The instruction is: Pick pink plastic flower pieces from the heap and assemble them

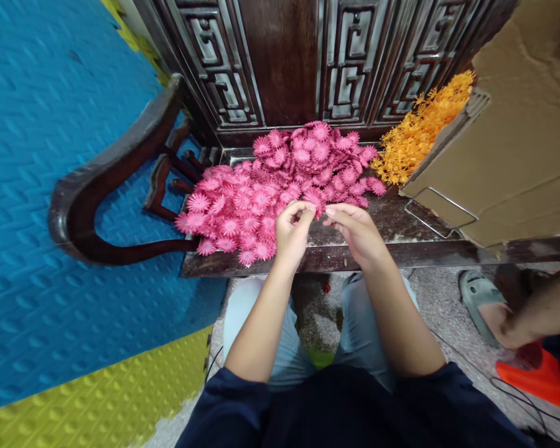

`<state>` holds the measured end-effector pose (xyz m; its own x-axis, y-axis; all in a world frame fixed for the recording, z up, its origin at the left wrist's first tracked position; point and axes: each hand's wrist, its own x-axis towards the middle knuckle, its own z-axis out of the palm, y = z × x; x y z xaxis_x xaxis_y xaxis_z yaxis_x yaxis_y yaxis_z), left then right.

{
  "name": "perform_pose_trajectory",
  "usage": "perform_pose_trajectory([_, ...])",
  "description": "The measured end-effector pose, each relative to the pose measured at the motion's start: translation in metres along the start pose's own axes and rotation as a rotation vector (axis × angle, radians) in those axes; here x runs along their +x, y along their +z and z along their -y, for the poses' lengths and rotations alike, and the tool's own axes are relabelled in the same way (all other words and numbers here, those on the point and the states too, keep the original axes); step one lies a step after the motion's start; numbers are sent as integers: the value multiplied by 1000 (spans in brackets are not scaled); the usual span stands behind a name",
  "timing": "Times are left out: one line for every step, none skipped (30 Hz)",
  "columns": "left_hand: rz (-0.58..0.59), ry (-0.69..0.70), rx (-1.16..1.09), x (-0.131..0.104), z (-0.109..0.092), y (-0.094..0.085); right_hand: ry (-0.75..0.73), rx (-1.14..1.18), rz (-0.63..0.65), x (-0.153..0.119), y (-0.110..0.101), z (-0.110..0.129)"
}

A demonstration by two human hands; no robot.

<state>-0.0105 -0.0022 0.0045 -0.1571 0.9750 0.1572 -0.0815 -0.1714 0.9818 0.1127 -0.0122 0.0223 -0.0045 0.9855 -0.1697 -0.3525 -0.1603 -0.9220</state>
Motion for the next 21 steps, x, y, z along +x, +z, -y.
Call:
perform_pose_trajectory([-7, -8, 18, 0, 0, 0, 3, 0, -4, 0, 0, 0])
perform_pose_trajectory([-13, -16, 32, 0, -1, 1, 4, -1, -9, 0, 0, 0])
perform_pose_trajectory([-19, -23, 42, 1, -1, 1, 6, -2, -13, 0, 1, 0])
perform_pose_trajectory([-23, -31, 48, 1, -1, 1, 7, -4, -18, 0, 1, 1])
perform_pose_trajectory([-28, -42, 51, 1, -1, 1, 8, -6, -22, 0, 1, 1])
perform_pose_trajectory([-34, -52, 54, 2, -1, 2, 9, -9, -26, 0, 1, 1])
perform_pose_trajectory([-41, -61, 57, 2, -2, 2, 12, -10, -29, 0, 2, 1])
perform_pose_trajectory([-48, -68, 59, 2, -2, 2, 12, -9, -32, 0, 2, 1])
perform_pose_trajectory([-52, -74, 61, 2, -1, 2, 13, -5, -33, 0, 2, 1])
perform_pose_trajectory([-52, -76, 63, 2, -1, 2, 12, 1, -36, 0, 1, 0])
perform_pose_trajectory([-46, -72, 66, 2, -1, 2, 9, 6, -39, 0, 1, 0])
perform_pose_trajectory([-34, -61, 68, 2, 0, 3, 5, 9, -43, 1, 0, 0])
perform_pose_trajectory([-17, -47, 68, 1, 1, 3, 0, 11, -47, 1, 0, 0])
perform_pose_trajectory([-1, -32, 67, 1, 1, 3, -6, 11, -51, 1, -1, 0])
perform_pose_trajectory([14, -19, 62, 1, 2, 3, -9, 10, -54, 1, -1, 0])
perform_pose_trajectory([26, -13, 54, 1, 2, 3, -11, 7, -56, 1, -2, 0])
perform_pose_trajectory([35, -12, 47, 0, 2, 3, -11, 3, -59, 1, -2, 0])
perform_pose_trajectory([42, -14, 41, 0, 2, 2, -10, 1, -62, 1, -2, 0])
perform_pose_trajectory([48, -17, 38, 0, 2, 2, -9, -1, -64, 1, -2, 0])
perform_pose_trajectory([54, -17, 37, 0, 2, 2, -8, 0, -66, 1, -2, 0])
perform_pose_trajectory([59, -16, 35, 0, 2, 2, -6, 3, -68, 1, -2, 0])
